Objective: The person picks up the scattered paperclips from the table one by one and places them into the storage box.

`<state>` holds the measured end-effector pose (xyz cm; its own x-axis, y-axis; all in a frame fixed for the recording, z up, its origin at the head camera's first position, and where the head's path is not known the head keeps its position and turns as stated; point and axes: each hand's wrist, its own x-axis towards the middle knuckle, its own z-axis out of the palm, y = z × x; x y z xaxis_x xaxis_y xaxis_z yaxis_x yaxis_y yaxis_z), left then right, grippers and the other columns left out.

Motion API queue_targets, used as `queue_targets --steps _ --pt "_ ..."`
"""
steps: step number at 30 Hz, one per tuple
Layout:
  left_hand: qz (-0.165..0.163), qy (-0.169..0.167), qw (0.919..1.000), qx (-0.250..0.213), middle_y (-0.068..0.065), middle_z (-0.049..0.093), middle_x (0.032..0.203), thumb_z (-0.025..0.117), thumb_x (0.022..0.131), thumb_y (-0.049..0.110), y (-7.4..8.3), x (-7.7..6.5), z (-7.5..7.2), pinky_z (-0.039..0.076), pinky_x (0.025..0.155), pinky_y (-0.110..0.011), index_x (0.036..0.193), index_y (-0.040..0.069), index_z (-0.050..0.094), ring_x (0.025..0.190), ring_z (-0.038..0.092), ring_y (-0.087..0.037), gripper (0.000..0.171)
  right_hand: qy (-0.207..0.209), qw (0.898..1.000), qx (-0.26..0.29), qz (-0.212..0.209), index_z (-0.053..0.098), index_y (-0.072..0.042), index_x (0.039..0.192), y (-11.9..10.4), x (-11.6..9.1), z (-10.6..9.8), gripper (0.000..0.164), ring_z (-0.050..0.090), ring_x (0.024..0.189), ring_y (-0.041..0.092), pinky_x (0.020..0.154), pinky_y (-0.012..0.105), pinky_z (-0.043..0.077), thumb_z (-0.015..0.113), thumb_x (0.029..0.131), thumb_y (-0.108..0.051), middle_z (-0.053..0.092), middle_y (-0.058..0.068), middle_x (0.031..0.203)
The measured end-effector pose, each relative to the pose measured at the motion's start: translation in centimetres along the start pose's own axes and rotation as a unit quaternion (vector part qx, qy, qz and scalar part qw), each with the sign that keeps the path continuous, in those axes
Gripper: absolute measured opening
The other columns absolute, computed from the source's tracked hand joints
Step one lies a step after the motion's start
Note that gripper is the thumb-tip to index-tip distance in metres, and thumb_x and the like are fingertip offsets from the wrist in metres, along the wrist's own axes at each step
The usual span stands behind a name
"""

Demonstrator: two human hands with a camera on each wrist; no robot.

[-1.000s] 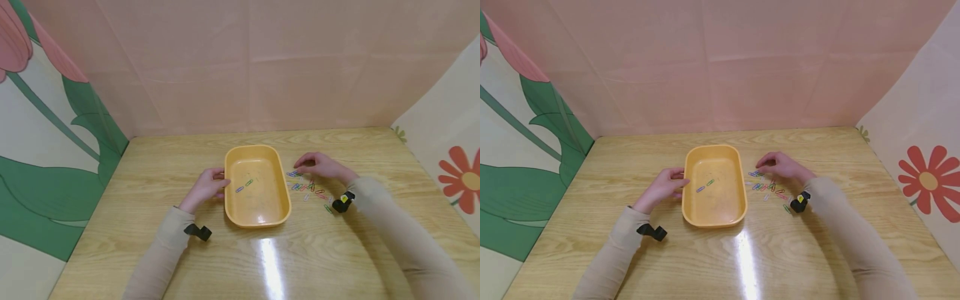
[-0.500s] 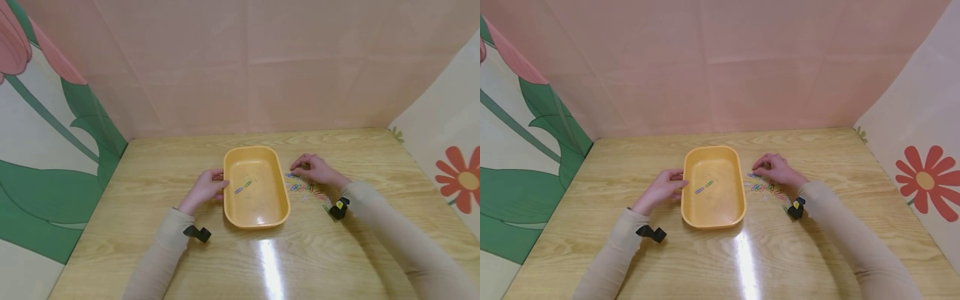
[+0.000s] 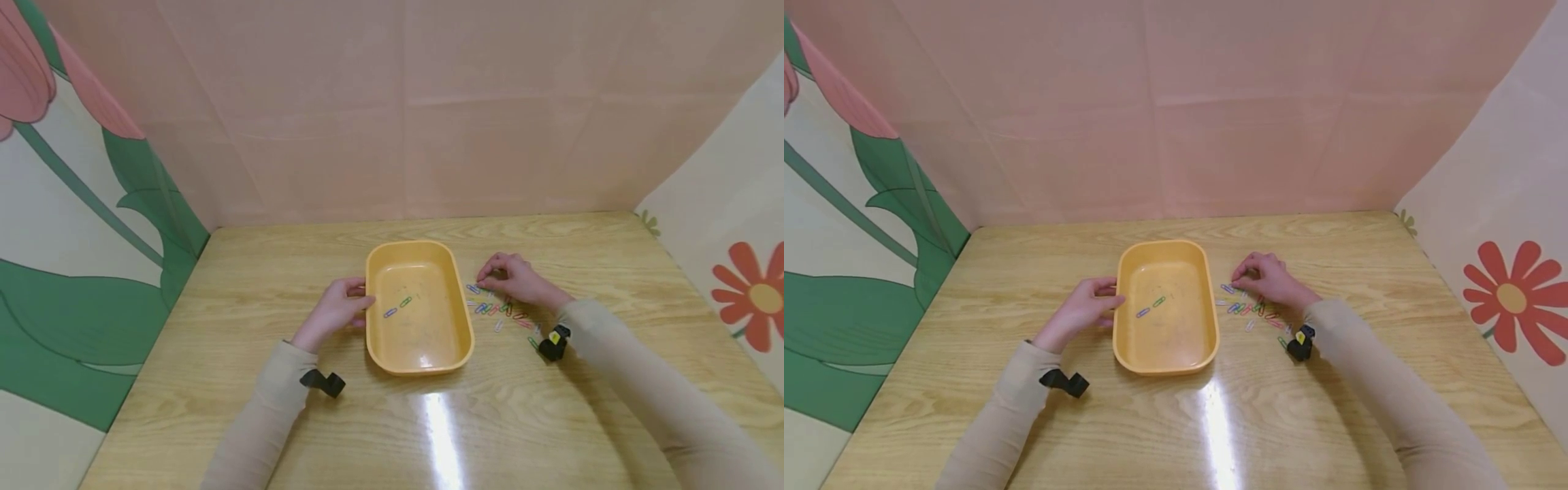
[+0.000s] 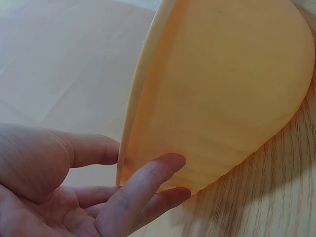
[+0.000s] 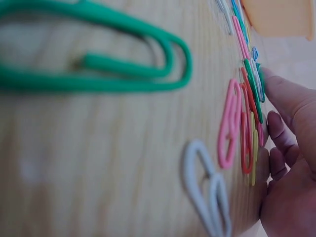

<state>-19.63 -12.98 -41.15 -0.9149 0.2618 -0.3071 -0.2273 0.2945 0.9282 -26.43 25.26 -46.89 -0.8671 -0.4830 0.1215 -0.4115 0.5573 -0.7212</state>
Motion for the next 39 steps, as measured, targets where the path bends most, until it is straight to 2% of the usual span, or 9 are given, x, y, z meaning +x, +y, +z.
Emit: queue_targets --steps 7,11,14,18,25,32,37,39 --pt "-0.001 -0.001 1.0 0.0 -0.024 0.052 0.13 0.059 0.094 0.006 -0.06 0.08 0.04 0.058 0.068 -0.035 0.139 -0.002 0.044 0.101 0.062 -0.034 0.048 0.008 1.0 -0.003 -0.01 0.07 -0.006 0.091 0.03 0.05 0.06 0.009 0.054 0.091 0.025 0.082 0.04 0.039 0.074 0.084 -0.01 0.065 0.008 0.093" --pt "-0.002 0.008 1.0 0.003 -0.021 0.055 0.126 0.06 0.094 0.007 -0.11 0.04 0.08 0.058 0.068 -0.034 0.138 -0.001 0.046 0.098 0.063 -0.03 0.047 0.002 1.0 -0.019 -0.006 0.069 -0.01 0.091 0.02 0.1 0.01 0.008 0.054 0.09 0.02 0.083 0.036 0.037 0.073 0.085 -0.014 0.064 0.004 0.093" --pt "-0.001 0.012 0.9999 0.004 -0.019 0.056 0.124 0.06 0.094 0.007 -0.18 0.01 0.1 0.058 0.068 -0.034 0.137 -0.001 0.047 0.097 0.064 -0.029 0.046 -0.004 1.0 -0.029 -0.008 0.069 -0.012 0.09 0.18 0.13 -0.04 0.007 0.051 0.09 0.019 0.084 0.038 0.032 0.073 0.086 -0.016 0.063 0.001 0.092" --pt "0.002 0.004 1.0 0.002 -0.022 0.054 0.126 0.06 0.094 0.007 0.21 -0.32 0.1 0.058 0.07 -0.036 0.138 -0.002 0.046 0.1 0.062 -0.033 0.047 -0.008 0.999 -0.033 -0.017 0.069 -0.014 0.09 0.25 0.1 -0.09 0.006 0.048 0.09 0.021 0.083 0.041 0.027 0.073 0.086 -0.016 0.061 0.001 0.093" --pt "0.008 0.005 1.0 0.001 -0.02 0.056 0.124 0.061 0.093 0.007 -0.12 -0.02 0.12 0.058 0.07 -0.036 0.137 -0.002 0.046 0.1 0.063 -0.032 0.047 -0.007 1.0 -0.02 -0.02 0.071 -0.012 0.091 0.11 -0.07 -0.17 0.005 0.047 0.092 0.024 0.082 0.039 0.029 0.072 0.086 -0.013 0.06 0.004 0.094" --pt "0.015 0.002 0.9999 -0.005 -0.023 0.054 0.126 0.059 0.094 0.007 -0.05 -0.14 0.17 0.058 0.069 -0.036 0.138 -0.003 0.045 0.1 0.062 -0.033 0.047 -0.021 0.998 -0.065 -0.007 0.069 -0.014 0.089 -0.01 -0.16 -0.33 0.006 0.041 0.096 0.025 0.083 0.046 0.024 0.069 0.089 -0.021 0.057 0.002 0.098" --pt "0.009 0.011 0.9999 0.001 -0.02 0.055 0.124 0.06 0.093 0.006 0.02 -0.21 0.22 0.058 0.069 -0.035 0.137 -0.003 0.046 0.099 0.063 -0.032 0.047 -0.024 0.998 -0.065 0.0 0.068 -0.015 0.09 0.04 -0.27 -0.27 0.006 0.04 0.096 0.025 0.083 0.05 0.021 0.068 0.09 -0.021 0.056 0.002 0.099" --pt "0.006 0.014 0.9999 0.004 -0.02 0.055 0.125 0.061 0.093 0.006 0.1 -0.21 0.18 0.058 0.069 -0.035 0.137 -0.003 0.046 0.098 0.063 -0.031 0.048 -0.024 0.998 -0.055 0.002 0.068 -0.014 0.091 -0.04 -0.22 -0.31 0.007 0.04 0.096 0.025 0.084 0.047 0.023 0.068 0.09 -0.02 0.057 0.002 0.098"
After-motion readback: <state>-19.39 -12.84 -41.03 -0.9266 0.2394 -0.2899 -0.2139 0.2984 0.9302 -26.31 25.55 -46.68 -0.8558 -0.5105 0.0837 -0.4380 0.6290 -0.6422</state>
